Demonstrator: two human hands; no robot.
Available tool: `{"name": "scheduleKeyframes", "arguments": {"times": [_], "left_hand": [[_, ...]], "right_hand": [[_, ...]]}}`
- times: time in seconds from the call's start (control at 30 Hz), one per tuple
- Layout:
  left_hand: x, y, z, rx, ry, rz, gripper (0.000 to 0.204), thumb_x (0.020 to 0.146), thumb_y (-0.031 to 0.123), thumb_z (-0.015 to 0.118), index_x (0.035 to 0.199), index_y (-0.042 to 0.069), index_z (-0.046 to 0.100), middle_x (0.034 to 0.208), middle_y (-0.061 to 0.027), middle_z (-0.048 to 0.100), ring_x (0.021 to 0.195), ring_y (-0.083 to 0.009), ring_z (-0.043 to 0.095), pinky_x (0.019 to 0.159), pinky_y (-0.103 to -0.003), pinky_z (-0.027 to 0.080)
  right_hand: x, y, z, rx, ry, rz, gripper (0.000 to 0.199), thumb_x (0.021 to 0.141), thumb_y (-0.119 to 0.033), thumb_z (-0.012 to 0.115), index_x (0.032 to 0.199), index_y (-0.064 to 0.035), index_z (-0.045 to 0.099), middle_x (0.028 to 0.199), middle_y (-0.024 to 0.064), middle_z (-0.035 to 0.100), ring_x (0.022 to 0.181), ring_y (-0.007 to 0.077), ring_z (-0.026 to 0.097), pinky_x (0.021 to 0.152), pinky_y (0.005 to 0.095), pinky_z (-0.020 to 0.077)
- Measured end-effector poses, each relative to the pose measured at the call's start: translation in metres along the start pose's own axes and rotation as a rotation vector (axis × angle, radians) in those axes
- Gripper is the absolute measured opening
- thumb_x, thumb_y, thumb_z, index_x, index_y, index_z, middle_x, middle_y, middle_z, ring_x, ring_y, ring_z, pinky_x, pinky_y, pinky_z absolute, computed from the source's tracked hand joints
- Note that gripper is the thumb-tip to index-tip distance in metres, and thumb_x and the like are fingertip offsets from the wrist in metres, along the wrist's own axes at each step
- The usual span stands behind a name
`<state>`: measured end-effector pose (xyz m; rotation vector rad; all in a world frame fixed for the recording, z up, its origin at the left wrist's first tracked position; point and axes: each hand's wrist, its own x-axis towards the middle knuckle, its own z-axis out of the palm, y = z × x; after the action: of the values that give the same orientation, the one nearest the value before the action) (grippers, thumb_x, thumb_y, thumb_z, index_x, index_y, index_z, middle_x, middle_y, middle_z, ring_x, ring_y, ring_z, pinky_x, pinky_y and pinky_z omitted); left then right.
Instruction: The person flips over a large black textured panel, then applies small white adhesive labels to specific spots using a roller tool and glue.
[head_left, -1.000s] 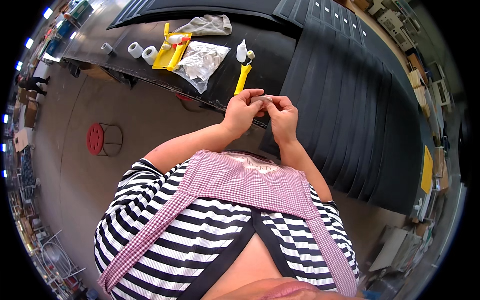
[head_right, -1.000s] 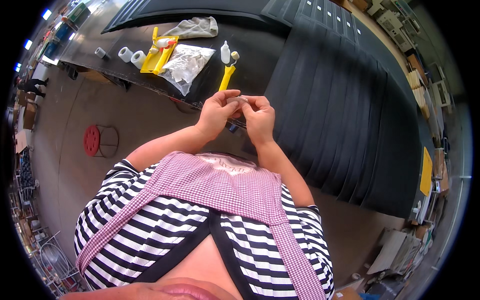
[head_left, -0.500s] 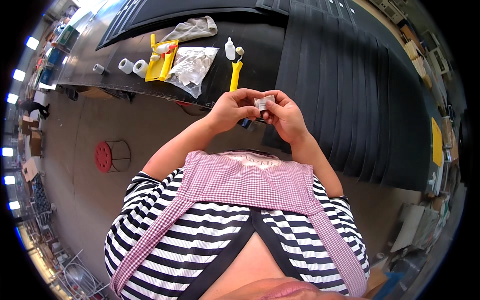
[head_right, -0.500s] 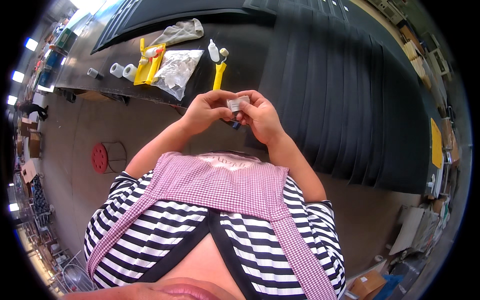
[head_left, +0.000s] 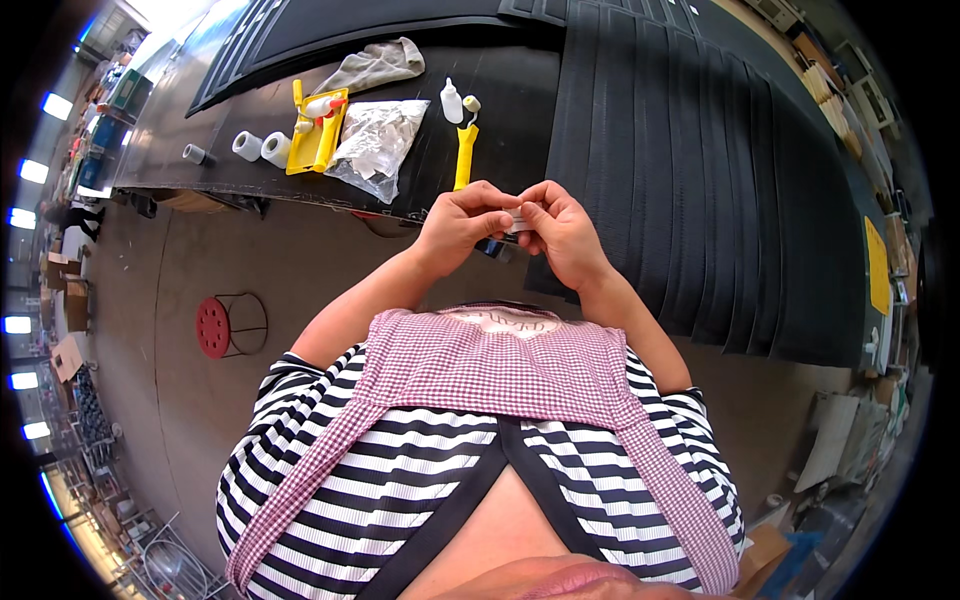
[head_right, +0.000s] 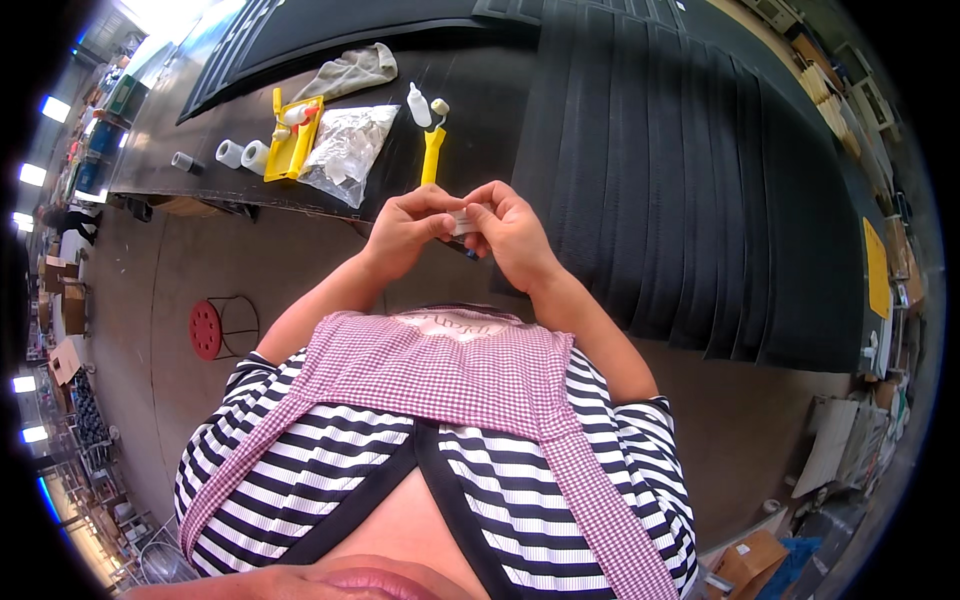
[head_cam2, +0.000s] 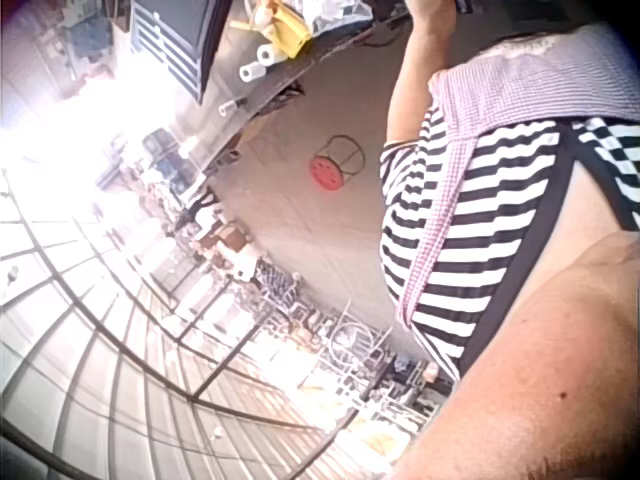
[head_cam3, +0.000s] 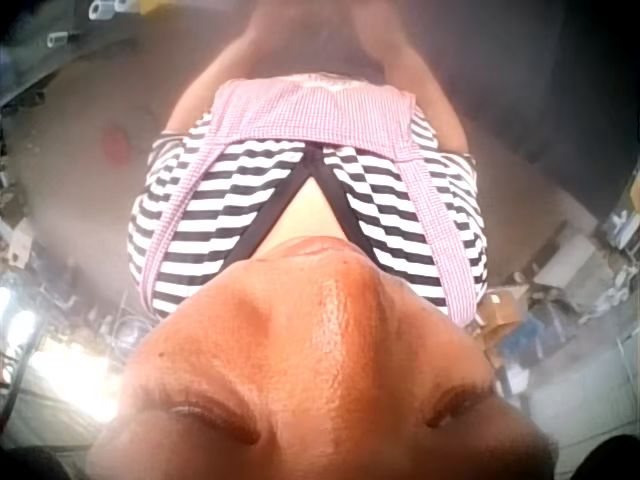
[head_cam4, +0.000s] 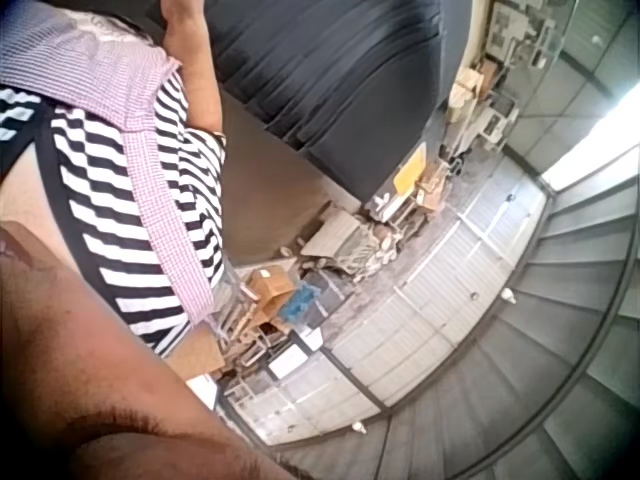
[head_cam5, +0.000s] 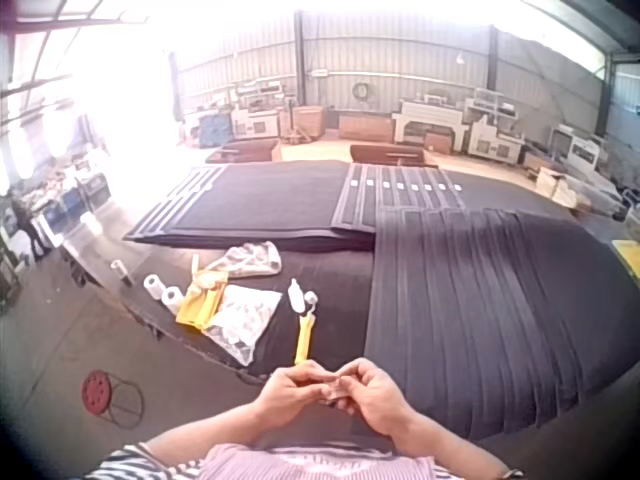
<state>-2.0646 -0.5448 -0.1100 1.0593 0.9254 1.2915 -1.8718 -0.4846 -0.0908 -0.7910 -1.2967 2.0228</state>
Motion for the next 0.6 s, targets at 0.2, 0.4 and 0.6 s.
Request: {"name": "scheduleKeyframes", "arguments": {"times": [0.2, 0.4, 0.6], "left_hand": [[-0.004, 0.009, 0.014, 0.005, 0.107, -0.096, 0.034, 0.090, 0.010, 0.077, 0.120, -0.002, 0.068, 0.098, -0.0052, 0.068, 0.083, -0.0111, 0.064, 0.075, -0.025, 0.054], [-0.001, -0.002, 0.015, 0.061, 0.245, -0.175, 0.024, 0.090, 0.008, 0.076, 0.110, -0.001, 0.066, 0.099, -0.0086, 0.070, 0.088, -0.0131, 0.067, 0.079, -0.026, 0.056], [-0.007, -0.020, 0.012, 0.013, 0.284, -0.179, 0.024, 0.093, 0.007, 0.073, 0.114, -0.002, 0.065, 0.104, -0.0088, 0.069, 0.091, -0.0138, 0.067, 0.081, -0.027, 0.056]], "right_hand": [[0.001, 0.002, 0.000, -0.228, 0.092, -0.061, 0.010, 0.104, -0.016, 0.060, 0.104, -0.0057, 0.059, 0.083, 0.0038, 0.066, 0.064, 0.0074, 0.060, 0.057, 0.0202, 0.0482], [0.004, 0.002, 0.007, -0.139, 0.155, -0.043, 0.011, 0.102, -0.013, 0.063, 0.106, -0.0035, 0.060, 0.083, 0.0038, 0.067, 0.069, 0.0080, 0.063, 0.061, 0.0217, 0.0512], [0.008, 0.015, -0.001, -0.357, 0.168, -0.114, 0.005, 0.098, -0.003, 0.064, 0.102, -0.0023, 0.063, 0.083, 0.0046, 0.068, 0.074, 0.0112, 0.065, 0.068, 0.0235, 0.0535]]}}
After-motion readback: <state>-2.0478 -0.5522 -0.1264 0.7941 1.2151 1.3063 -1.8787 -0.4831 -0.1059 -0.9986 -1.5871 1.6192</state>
